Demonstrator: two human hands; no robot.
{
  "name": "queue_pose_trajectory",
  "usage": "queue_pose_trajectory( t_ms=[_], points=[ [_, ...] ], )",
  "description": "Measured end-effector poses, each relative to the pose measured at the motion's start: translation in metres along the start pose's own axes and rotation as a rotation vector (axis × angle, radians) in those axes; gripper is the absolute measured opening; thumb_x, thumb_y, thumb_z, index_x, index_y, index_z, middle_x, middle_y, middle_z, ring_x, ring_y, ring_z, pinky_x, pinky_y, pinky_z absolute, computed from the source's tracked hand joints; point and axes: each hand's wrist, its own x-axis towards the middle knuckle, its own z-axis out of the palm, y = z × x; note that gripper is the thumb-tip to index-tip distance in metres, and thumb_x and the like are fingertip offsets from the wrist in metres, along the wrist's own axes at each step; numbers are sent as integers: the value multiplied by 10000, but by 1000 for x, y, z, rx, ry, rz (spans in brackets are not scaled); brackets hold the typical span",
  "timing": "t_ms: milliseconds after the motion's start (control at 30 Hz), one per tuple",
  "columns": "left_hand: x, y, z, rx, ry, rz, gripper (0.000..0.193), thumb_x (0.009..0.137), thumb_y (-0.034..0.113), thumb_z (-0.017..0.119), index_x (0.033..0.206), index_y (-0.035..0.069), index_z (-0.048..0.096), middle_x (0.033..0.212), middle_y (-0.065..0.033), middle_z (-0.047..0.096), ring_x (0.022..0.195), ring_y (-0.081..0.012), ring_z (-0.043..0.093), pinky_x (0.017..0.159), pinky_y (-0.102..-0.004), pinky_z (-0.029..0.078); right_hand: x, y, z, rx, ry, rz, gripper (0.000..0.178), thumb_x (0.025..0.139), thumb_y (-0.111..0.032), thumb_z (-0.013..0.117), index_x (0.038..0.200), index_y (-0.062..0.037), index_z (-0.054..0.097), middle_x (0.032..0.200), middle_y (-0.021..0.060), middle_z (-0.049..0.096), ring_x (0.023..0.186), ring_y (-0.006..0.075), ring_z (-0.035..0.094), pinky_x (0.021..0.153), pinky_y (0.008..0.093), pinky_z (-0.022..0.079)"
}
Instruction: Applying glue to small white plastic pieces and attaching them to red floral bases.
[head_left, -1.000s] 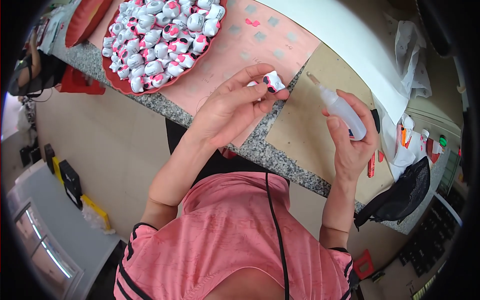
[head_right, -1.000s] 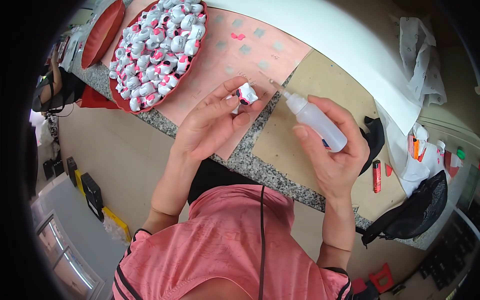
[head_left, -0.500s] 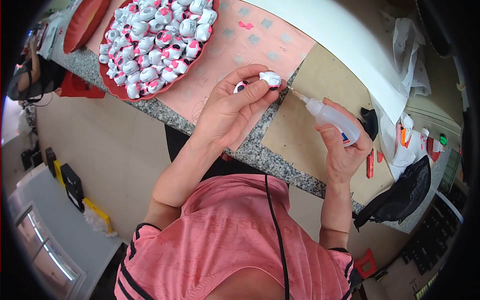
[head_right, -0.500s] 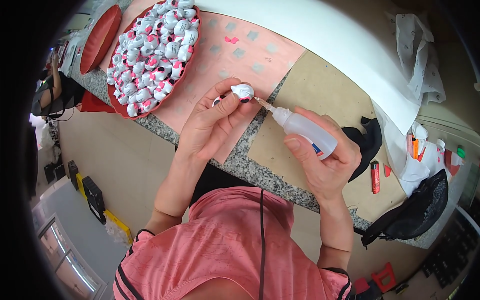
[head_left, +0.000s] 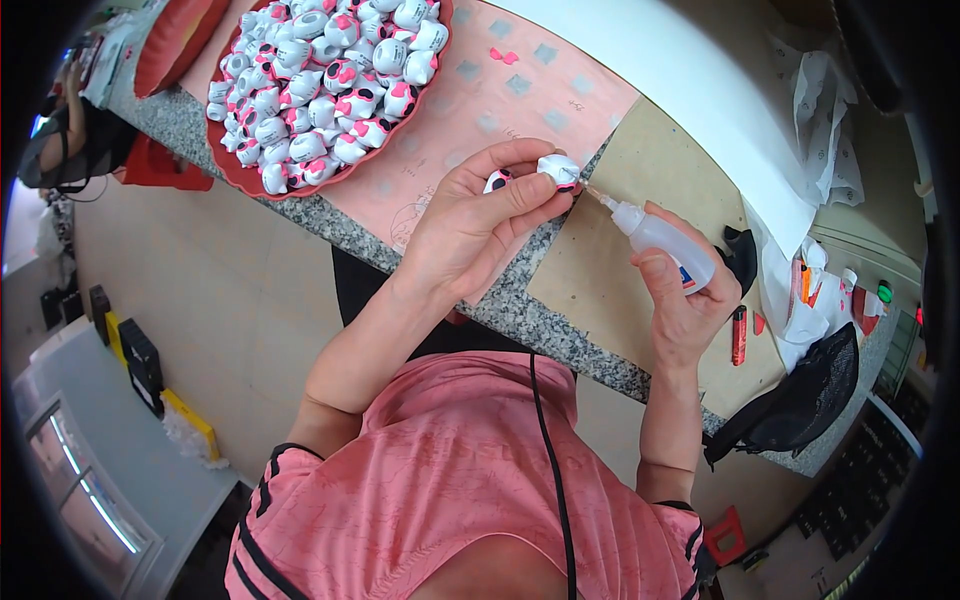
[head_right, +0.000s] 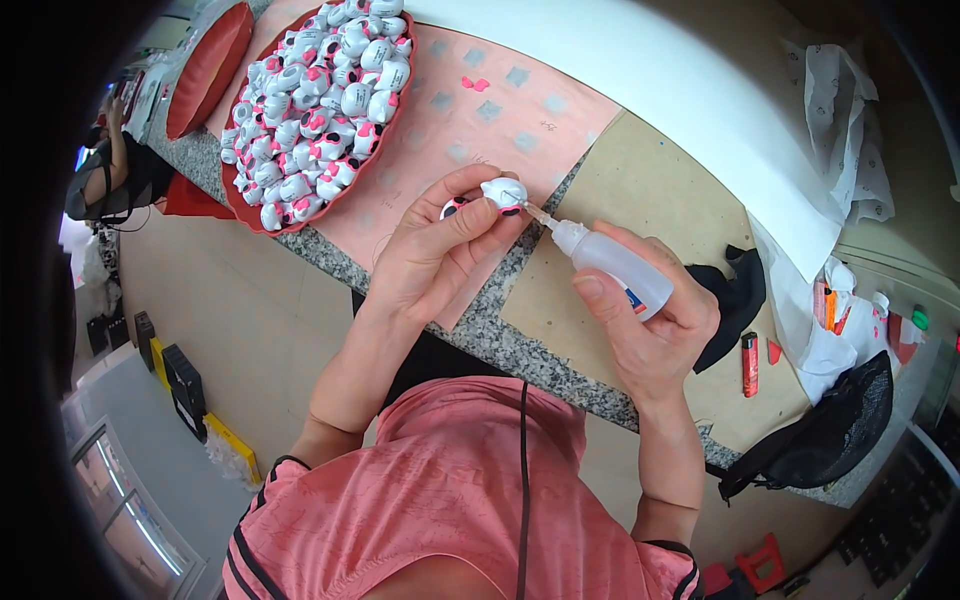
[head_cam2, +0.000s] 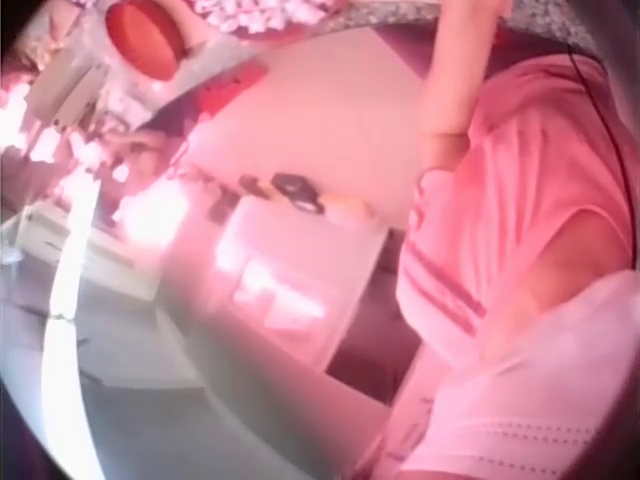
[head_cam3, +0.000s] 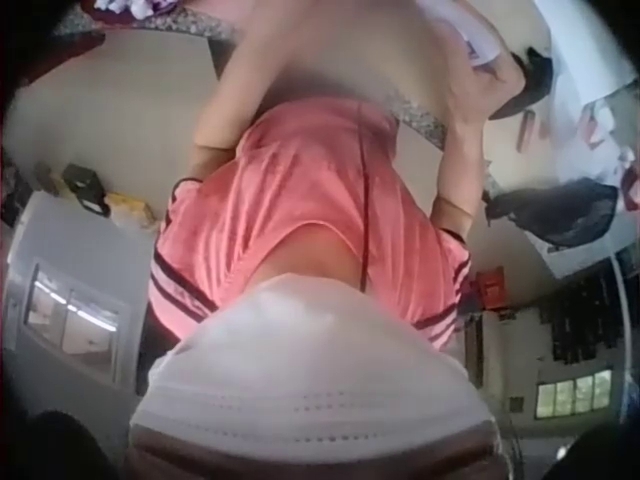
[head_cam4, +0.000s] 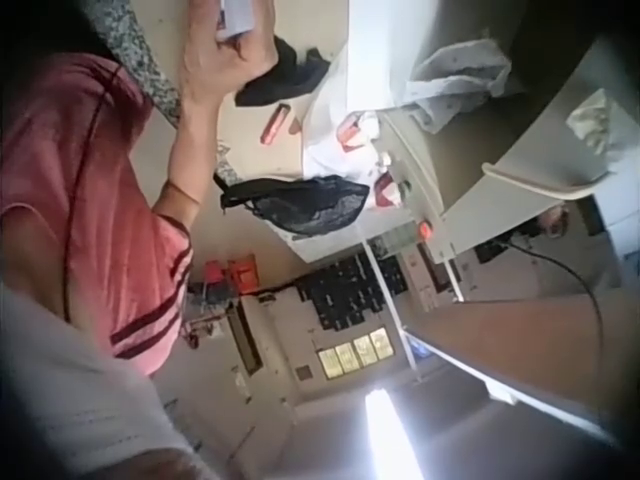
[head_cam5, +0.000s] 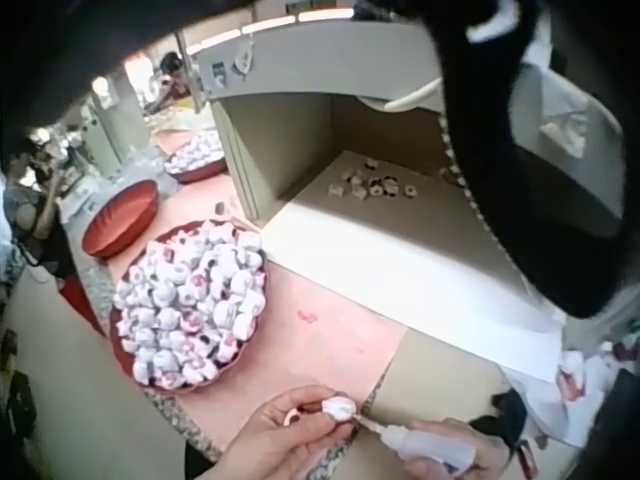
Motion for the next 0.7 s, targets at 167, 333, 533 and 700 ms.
queue_pose_trajectory(
  t_ms=[167, 333, 533, 700],
  points=[
    [0, 2, 0, -9, -2, -10, 260, 822, -45, 569, 1079, -16, 549, 965, -103, 576, 937, -207, 598, 868, -305, 515, 0, 1, 1, 41, 1, -16, 348, 719, -85, 742, 1008, 65, 617, 771, 54, 608, 661, 73, 524, 572, 175, 386],
    [1, 3, 1, -11, 8, -19, 256, 823, -39, 571, 1078, -18, 549, 970, -102, 573, 942, -211, 597, 869, -302, 515, 0, -2, -1, 28, 12, 12, 336, 727, -83, 734, 1003, 67, 617, 780, 58, 612, 668, 76, 526, 578, 179, 389],
    [2, 4, 1, 5, 37, -22, 259, 822, -34, 575, 1080, -18, 548, 971, -103, 573, 943, -213, 598, 867, -300, 516, 1, 1, -2, 38, 25, -8, 333, 727, -83, 734, 1001, 68, 617, 785, 62, 612, 669, 78, 527, 577, 181, 391],
    [2, 3, 1, 2, 24, -13, 264, 821, -35, 576, 1083, -18, 548, 965, -98, 572, 941, -210, 598, 871, -301, 515, 0, 1, -1, 42, 9, -7, 335, 727, -79, 733, 1004, 68, 616, 786, 67, 613, 672, 83, 532, 578, 182, 395]
  ],
)
